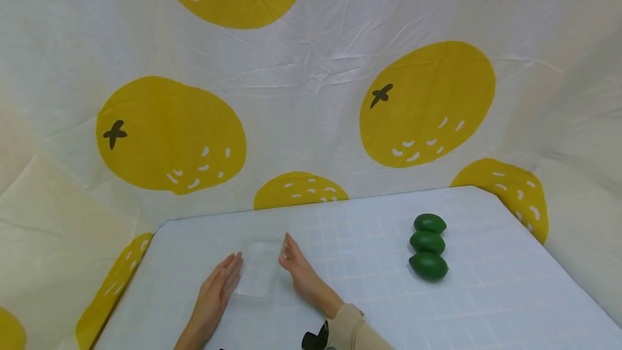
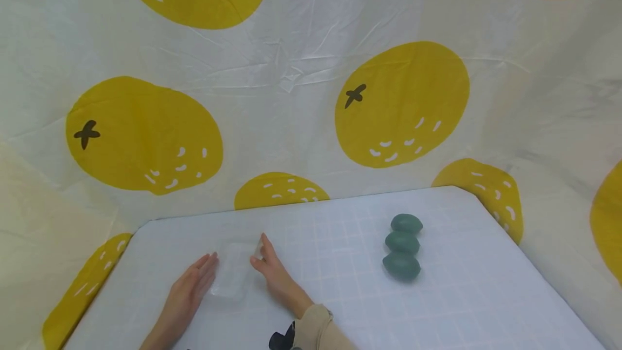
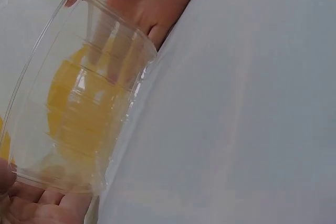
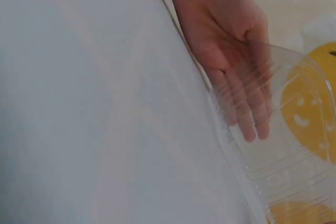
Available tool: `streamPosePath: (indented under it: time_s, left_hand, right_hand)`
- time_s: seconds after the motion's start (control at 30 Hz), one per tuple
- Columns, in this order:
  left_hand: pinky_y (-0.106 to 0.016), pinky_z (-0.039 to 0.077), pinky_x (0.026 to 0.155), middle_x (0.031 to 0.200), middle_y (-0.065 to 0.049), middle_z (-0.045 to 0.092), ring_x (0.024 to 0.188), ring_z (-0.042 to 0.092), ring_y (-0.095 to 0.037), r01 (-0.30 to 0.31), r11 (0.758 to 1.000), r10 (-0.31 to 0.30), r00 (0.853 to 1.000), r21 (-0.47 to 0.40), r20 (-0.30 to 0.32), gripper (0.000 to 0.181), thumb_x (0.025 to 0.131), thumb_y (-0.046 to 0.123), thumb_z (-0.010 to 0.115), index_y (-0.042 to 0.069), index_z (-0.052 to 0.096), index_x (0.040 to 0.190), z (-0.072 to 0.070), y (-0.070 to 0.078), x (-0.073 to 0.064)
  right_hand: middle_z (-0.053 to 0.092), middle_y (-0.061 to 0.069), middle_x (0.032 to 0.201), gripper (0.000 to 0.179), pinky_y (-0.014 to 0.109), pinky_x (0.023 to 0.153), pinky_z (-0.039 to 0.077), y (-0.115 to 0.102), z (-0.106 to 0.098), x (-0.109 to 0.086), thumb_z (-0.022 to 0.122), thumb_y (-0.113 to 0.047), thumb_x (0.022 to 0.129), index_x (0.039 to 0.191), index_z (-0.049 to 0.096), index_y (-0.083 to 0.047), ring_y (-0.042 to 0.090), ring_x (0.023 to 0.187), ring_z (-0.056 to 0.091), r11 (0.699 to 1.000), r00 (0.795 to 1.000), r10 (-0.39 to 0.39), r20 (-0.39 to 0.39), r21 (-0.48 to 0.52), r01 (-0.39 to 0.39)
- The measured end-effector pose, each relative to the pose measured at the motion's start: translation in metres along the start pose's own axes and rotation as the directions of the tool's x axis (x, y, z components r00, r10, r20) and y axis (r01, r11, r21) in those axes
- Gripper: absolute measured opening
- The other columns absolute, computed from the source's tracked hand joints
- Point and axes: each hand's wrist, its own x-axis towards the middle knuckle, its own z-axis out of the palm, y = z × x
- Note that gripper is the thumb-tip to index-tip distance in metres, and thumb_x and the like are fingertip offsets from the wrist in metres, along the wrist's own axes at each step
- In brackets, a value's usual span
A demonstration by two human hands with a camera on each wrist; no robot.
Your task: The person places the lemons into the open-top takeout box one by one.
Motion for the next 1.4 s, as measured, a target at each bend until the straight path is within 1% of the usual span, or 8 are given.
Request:
streamPosePath:
  time_s: [0.23,0.37,0.57,0.77,0.9,1.1,1.23,1.4]
  left_hand:
    - [-0.023,0.033,0.107,0.160,-0.022,0.020,0.145,0.022,-0.030,0.043,0.999,-0.044,0.998,-0.016,-0.040,0.057,0.111,0.026,0.026,-0.010,0.013,0.153,0.028,0.008,0.001]
    - [-0.026,0.030,0.109,0.160,-0.019,0.023,0.146,0.022,-0.029,0.062,0.998,-0.062,0.995,-0.006,-0.077,0.055,0.111,0.025,0.027,-0.008,0.014,0.154,0.047,0.010,0.004]
    - [-0.030,0.028,0.111,0.159,-0.014,0.029,0.146,0.025,-0.027,0.036,0.995,-0.026,0.993,0.090,-0.116,0.052,0.111,0.024,0.027,-0.006,0.020,0.153,0.073,0.010,0.005]
    - [-0.051,0.022,0.114,0.160,-0.009,0.027,0.148,0.018,-0.031,0.072,0.979,-0.047,0.990,0.191,-0.134,0.057,0.111,0.030,0.029,-0.003,0.017,0.156,0.096,0.015,0.005]
    - [-0.056,0.021,0.114,0.163,-0.011,0.019,0.149,0.014,-0.033,0.092,0.984,-0.075,0.991,0.153,-0.111,0.057,0.111,0.028,0.029,-0.001,0.013,0.157,0.109,0.015,0.006]
    - [-0.059,0.016,0.113,0.165,-0.010,0.012,0.149,0.009,-0.036,0.106,0.991,-0.102,0.994,0.079,-0.050,0.065,0.109,0.039,0.032,0.003,0.009,0.159,0.126,0.011,0.006]
    - [-0.061,0.009,0.114,0.166,-0.013,0.000,0.149,-0.001,-0.040,0.122,0.992,-0.124,0.991,0.042,0.045,0.069,0.109,0.040,0.030,0.003,-0.002,0.158,0.137,0.012,0.005]
    - [-0.063,0.001,0.113,0.163,-0.017,-0.016,0.146,-0.015,-0.042,0.130,0.991,-0.132,0.975,0.023,0.181,0.071,0.110,0.039,0.023,0.002,-0.017,0.155,0.150,0.010,0.005]
  right_hand:
    - [-0.001,0.018,0.165,0.074,0.063,0.117,0.009,-0.003,-0.013,-0.009,0.046,-0.031,0.104,0.161,0.001,-0.013,0.041,0.150,0.005,0.995,1.000,-0.011,-0.014,-0.101,0.009]
    - [-0.006,0.018,0.165,0.078,0.059,0.118,0.008,-0.007,-0.018,-0.015,0.046,-0.035,0.105,0.160,-0.002,-0.010,0.040,0.150,0.000,0.988,0.998,-0.052,-0.033,-0.147,0.047]
    - [-0.005,0.020,0.164,0.072,0.061,0.117,0.010,-0.012,-0.025,-0.025,0.037,-0.034,0.108,0.159,-0.006,-0.006,0.042,0.149,0.002,0.965,0.990,-0.110,-0.090,-0.247,0.085]
    - [-0.003,0.019,0.165,0.066,0.059,0.118,0.008,-0.014,-0.034,-0.031,0.030,-0.031,0.109,0.159,-0.006,-0.008,0.039,0.150,0.005,0.963,0.979,-0.122,-0.161,-0.257,0.078]
    - [-0.002,0.019,0.165,0.062,0.058,0.119,0.005,-0.016,-0.043,-0.034,0.027,-0.028,0.110,0.159,-0.005,-0.007,0.039,0.150,0.005,0.971,0.972,-0.127,-0.197,-0.227,0.081]
    - [0.005,0.017,0.165,0.056,0.055,0.119,0.003,-0.020,-0.061,-0.041,0.021,-0.027,0.110,0.159,0.004,-0.005,0.036,0.150,0.009,0.964,0.958,-0.167,-0.235,-0.241,0.109]
    - [0.013,0.014,0.165,0.056,0.052,0.119,0.005,-0.024,-0.074,-0.049,0.021,-0.031,0.111,0.159,0.012,-0.004,0.033,0.150,0.015,0.955,0.950,-0.173,-0.261,-0.280,0.097]
    - [0.018,0.015,0.163,0.056,0.053,0.119,0.005,-0.029,-0.088,-0.060,0.023,-0.032,0.111,0.158,0.017,-0.003,0.033,0.149,0.016,0.944,0.944,-0.179,-0.277,-0.318,0.086]
